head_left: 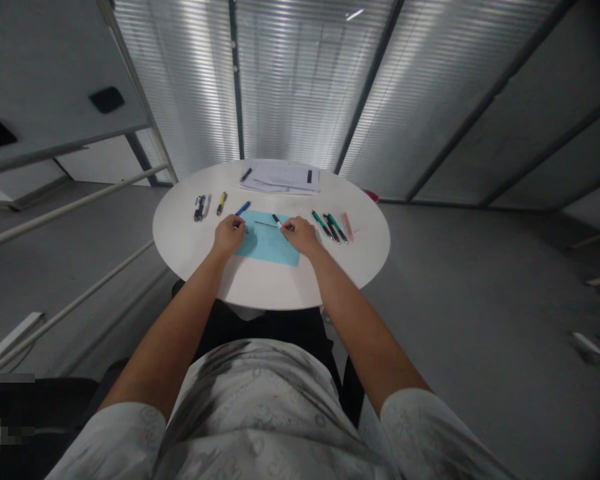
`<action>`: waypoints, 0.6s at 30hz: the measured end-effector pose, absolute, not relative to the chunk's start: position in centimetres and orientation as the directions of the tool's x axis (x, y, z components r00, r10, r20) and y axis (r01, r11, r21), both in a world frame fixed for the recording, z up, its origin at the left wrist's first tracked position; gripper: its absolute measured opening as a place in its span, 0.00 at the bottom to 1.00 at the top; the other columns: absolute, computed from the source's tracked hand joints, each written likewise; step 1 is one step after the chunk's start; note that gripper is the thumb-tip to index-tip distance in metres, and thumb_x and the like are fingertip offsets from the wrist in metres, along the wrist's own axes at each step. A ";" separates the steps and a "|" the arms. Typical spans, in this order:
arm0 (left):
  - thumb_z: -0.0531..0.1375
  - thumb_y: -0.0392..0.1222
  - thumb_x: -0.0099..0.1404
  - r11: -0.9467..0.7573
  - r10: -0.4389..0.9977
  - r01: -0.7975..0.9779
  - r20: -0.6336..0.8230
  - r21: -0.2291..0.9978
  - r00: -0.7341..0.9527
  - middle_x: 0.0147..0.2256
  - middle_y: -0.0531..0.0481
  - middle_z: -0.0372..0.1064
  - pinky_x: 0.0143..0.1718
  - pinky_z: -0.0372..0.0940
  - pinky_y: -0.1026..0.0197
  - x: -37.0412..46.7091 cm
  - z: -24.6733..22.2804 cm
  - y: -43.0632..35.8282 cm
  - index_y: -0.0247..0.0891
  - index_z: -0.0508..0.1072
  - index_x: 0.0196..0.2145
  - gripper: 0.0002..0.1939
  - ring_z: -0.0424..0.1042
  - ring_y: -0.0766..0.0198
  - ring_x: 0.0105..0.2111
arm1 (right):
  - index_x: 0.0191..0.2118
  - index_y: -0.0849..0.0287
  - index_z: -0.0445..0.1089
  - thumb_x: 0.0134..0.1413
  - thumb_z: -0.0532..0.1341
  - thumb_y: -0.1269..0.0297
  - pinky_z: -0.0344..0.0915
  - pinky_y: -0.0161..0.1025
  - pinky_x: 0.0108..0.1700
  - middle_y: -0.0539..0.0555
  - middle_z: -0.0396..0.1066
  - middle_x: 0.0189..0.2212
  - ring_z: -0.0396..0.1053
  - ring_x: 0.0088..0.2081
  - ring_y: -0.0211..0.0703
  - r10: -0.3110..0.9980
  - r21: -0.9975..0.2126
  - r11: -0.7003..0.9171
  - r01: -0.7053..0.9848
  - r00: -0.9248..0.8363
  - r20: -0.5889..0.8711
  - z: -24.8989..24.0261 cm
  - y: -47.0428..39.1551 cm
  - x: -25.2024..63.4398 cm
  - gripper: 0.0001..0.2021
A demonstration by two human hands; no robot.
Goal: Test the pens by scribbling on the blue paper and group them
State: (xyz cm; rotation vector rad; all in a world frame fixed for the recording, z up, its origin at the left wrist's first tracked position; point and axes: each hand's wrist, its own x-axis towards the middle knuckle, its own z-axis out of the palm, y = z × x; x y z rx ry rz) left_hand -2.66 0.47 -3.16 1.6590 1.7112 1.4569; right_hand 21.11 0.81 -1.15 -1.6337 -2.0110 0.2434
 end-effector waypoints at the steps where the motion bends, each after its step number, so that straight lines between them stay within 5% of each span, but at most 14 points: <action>1: 0.63 0.35 0.53 -0.210 0.887 0.523 0.386 0.826 -0.254 0.27 0.49 0.72 0.36 0.62 0.56 -2.7 -3.2 0.5 0.43 0.73 0.28 0.05 0.70 0.55 0.32 | 0.40 0.53 0.79 0.64 0.63 0.59 0.65 0.45 0.53 0.54 0.77 0.44 0.73 0.48 0.48 0.949 -0.453 0.252 0.855 -0.128 0.287 -1.1 0.8 21.1 0.08; 18: 0.61 0.31 0.52 -0.188 0.902 0.492 0.347 0.850 -0.255 0.31 0.46 0.74 0.37 0.63 0.55 -2.7 -2.8 0.1 0.42 0.74 0.31 0.09 0.69 0.55 0.32 | 0.42 0.50 0.80 0.60 0.67 0.61 0.63 0.51 0.57 0.55 0.74 0.48 0.71 0.51 0.50 0.949 -0.445 0.290 0.847 -0.193 0.251 -0.8 0.4 21.2 0.06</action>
